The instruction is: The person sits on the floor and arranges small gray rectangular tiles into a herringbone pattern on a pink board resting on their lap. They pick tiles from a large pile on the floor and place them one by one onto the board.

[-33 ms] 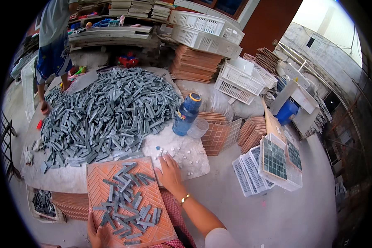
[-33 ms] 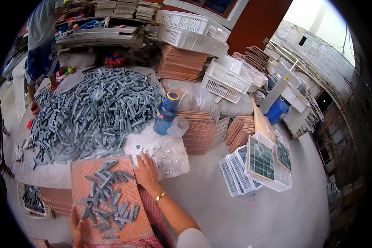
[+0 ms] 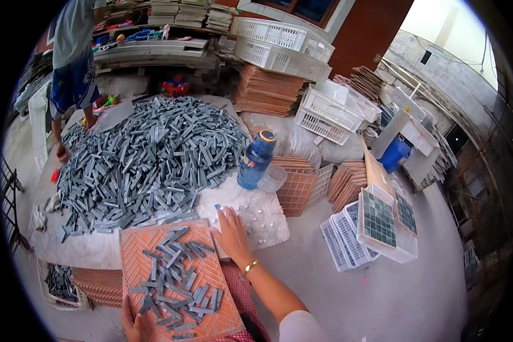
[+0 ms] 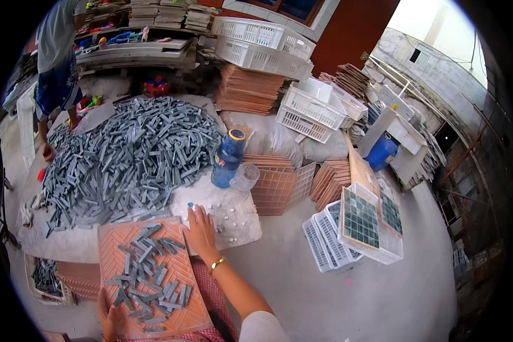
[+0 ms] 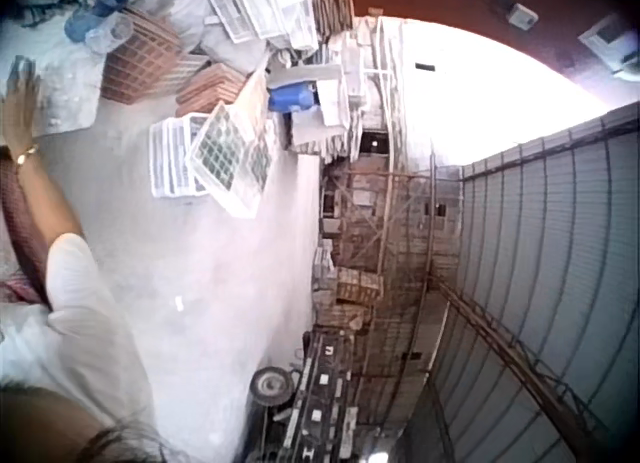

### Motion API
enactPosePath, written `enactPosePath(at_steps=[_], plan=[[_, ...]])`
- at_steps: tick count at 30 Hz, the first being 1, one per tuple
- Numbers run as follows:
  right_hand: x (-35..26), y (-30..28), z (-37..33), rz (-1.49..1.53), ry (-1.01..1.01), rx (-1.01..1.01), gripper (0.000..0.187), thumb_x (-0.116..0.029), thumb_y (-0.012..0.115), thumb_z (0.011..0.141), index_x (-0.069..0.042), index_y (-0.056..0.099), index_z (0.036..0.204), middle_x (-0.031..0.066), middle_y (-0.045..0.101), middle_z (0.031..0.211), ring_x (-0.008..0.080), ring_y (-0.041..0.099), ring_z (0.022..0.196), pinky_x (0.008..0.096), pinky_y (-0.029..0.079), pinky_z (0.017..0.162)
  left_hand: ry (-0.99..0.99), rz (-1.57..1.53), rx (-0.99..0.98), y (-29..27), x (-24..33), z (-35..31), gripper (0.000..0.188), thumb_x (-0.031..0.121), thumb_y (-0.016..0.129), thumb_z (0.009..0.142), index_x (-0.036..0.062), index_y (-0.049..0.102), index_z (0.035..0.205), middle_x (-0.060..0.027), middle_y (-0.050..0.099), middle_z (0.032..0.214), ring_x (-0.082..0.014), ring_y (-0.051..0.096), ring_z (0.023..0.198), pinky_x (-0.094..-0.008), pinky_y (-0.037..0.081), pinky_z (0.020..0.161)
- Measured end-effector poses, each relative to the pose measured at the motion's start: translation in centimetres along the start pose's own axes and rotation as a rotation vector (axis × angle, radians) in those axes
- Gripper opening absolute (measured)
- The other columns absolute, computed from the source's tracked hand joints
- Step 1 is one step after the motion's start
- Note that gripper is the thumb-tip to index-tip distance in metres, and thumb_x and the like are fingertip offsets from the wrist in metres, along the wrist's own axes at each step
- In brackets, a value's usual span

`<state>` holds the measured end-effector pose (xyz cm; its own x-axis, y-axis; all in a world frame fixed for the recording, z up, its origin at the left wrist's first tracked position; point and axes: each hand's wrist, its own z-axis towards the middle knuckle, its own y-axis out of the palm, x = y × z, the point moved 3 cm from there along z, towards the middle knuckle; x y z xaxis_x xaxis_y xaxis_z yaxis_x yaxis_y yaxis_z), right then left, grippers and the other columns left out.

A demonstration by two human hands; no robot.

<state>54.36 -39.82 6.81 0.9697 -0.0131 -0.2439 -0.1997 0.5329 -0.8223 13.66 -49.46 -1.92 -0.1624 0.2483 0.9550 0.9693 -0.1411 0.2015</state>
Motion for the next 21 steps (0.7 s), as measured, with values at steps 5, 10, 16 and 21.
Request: enactPosePath(at_steps=[5,10,16,21], plan=[[4.7,4.3,4.1,-0.084,-0.139,-0.021,0.039,-0.027,0.062,0.085,-0.005,0.056,0.117,0.0158,0.055,0.122,0.0314,0.05,0.118,0.0429,0.042,0.093,0.067,0.028,0.023,3.6,2.7,0.4,0.073,0.023,0.063,0.092,0.0035,0.023,0.149,-0.0074,0.038,0.142,-0.0081,0.048,0.085,-0.0214,0.044,0.066],[7.2,5.2,3.8,-0.281,-0.128,-0.125,0.017,-0.021,0.061,0.082,-0.01,0.055,0.094,0.0078,0.054,0.094,0.026,0.054,0.095,0.0437,0.043,0.082,0.018,-0.045,0.031,0.1,-2.3,0.1,0.07,0.019,0.064,0.091,0.006,0.026,0.148,-0.0074,0.05,0.126,-0.0081,0.05,0.078,-0.0203,0.043,0.061],[11.6,5.0,2.5,-0.457,0.216,-0.192,0.022,-0.021,0.063,0.083,-0.009,0.056,0.1,0.0107,0.056,0.099,0.0284,0.055,0.097,0.0456,0.043,0.082,0.169,0.021,0.072,-3.9,-3.2,3.6,0.066,0.012,0.06,0.092,0.0071,0.026,0.148,-0.0057,0.056,0.112,-0.0076,0.047,0.063,-0.0196,0.041,0.052],[2.3,5.5,0.5,-0.109,-0.146,-0.055,0.025,-0.022,0.065,0.081,-0.005,0.055,0.097,0.014,0.056,0.107,0.0311,0.051,0.111,0.0521,0.039,0.094,-0.023,0.017,0.038,-5.6,-0.9,3.6,0.07,0.021,0.063,0.09,0.0032,0.026,0.147,-0.0105,0.045,0.133,-0.0154,0.046,0.096,-0.0264,0.039,0.076]])
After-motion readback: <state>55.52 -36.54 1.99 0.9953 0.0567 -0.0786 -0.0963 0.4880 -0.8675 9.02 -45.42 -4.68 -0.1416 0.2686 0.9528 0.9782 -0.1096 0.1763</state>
